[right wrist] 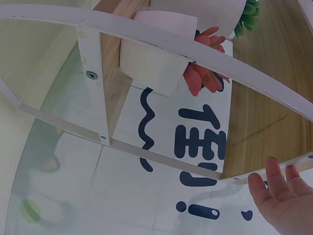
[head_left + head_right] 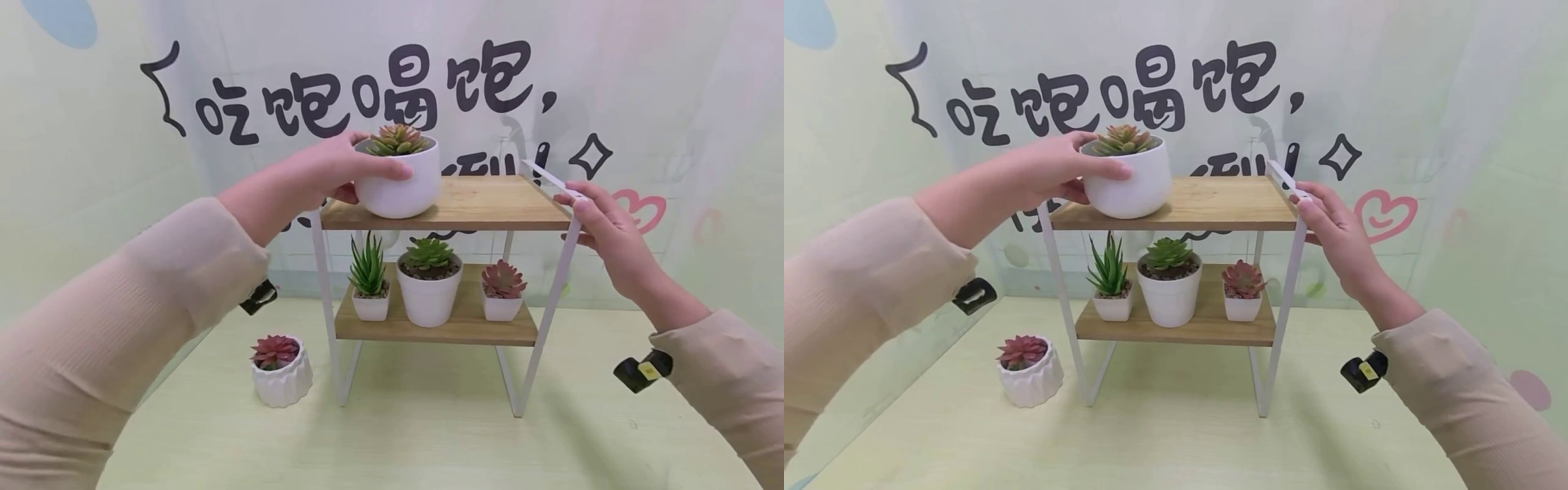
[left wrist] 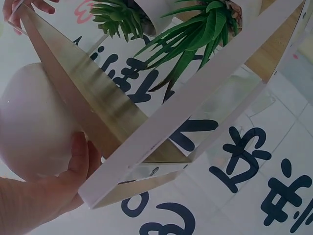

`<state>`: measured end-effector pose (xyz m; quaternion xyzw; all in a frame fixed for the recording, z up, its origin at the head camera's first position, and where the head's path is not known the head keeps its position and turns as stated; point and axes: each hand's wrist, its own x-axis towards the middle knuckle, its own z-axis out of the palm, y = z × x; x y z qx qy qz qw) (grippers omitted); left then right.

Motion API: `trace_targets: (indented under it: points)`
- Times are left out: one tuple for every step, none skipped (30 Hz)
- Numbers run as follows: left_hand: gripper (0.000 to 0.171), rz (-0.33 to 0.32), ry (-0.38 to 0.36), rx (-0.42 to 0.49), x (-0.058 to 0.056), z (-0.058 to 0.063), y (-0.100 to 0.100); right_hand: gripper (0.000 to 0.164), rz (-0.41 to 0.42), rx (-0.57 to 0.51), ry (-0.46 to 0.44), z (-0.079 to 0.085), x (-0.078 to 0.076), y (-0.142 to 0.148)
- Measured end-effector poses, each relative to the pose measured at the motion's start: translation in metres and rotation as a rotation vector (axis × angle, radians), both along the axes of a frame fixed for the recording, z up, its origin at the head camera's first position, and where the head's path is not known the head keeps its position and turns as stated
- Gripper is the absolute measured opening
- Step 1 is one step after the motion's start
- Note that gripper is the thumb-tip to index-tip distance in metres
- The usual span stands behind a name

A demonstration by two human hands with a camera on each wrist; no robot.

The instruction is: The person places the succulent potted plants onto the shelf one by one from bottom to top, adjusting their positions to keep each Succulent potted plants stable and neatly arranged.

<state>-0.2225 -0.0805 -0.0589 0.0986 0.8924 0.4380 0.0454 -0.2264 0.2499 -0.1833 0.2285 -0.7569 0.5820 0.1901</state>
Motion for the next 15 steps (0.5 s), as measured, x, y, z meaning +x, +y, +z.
trace_targets:
  points:
    - [0.076, 0.008, -0.005, 0.003, -0.002, 0.0, 0.001, 0.028, 0.0, 0.002, 0.001, 0.0, 0.0, 0.0]
    - [0.076, 0.014, -0.01, 0.008, -0.004, 0.0, 0.002, 0.028, 0.005, -0.004, 0.002, 0.0, 0.0, 0.0]
    - [0.075, 0.017, -0.015, 0.016, -0.006, 0.0, 0.003, 0.028, 0.008, -0.006, 0.002, 0.0, 0.0, 0.0]
    - [0.075, 0.019, -0.019, 0.021, -0.008, 0.0, 0.004, 0.027, 0.013, -0.011, 0.002, 0.0, 0.0, 0.0]
    - [0.075, 0.024, -0.02, 0.025, -0.009, 0.0, 0.005, 0.027, 0.018, -0.015, 0.002, 0.0, 0.0, 0.0]
    - [0.075, 0.031, -0.021, 0.025, -0.011, 0.0, 0.006, 0.027, 0.022, -0.02, 0.003, 0.0, 0.0, 0.0]
    - [0.075, 0.037, -0.022, 0.023, -0.013, 0.0, 0.007, 0.027, 0.026, -0.023, 0.003, 0.0, 0.0, 0.0]
    - [0.075, 0.045, -0.023, 0.022, -0.014, 0.0, 0.008, 0.027, 0.032, -0.028, 0.004, 0.0, 0.0, 0.0]
    - [0.076, 0.053, -0.022, 0.016, -0.016, 0.001, 0.009, 0.027, 0.032, -0.028, 0.005, 0.0, 0.0, 0.0]
    - [0.076, 0.062, -0.023, 0.011, -0.017, 0.001, 0.009, 0.027, 0.033, -0.029, 0.005, 0.0, -0.001, 0.0]
    - [0.075, 0.071, -0.024, 0.01, -0.019, 0.001, 0.01, 0.027, 0.033, -0.028, 0.006, 0.0, -0.001, 0.0]
    - [0.074, 0.079, -0.024, 0.007, -0.02, 0.001, 0.01, 0.027, 0.032, -0.027, 0.007, 0.0, -0.001, 0.0]
    - [0.073, 0.086, -0.023, 0.004, -0.021, 0.001, 0.011, 0.027, 0.03, -0.025, 0.007, 0.0, -0.001, 0.0]
    - [0.072, 0.093, -0.02, 0.004, -0.022, 0.001, 0.012, 0.027, 0.028, -0.024, 0.008, 0.0, -0.001, 0.0]
    - [0.071, 0.098, -0.016, 0.003, -0.023, 0.0, 0.012, 0.027, 0.026, -0.022, 0.008, 0.0, -0.001, 0.0]
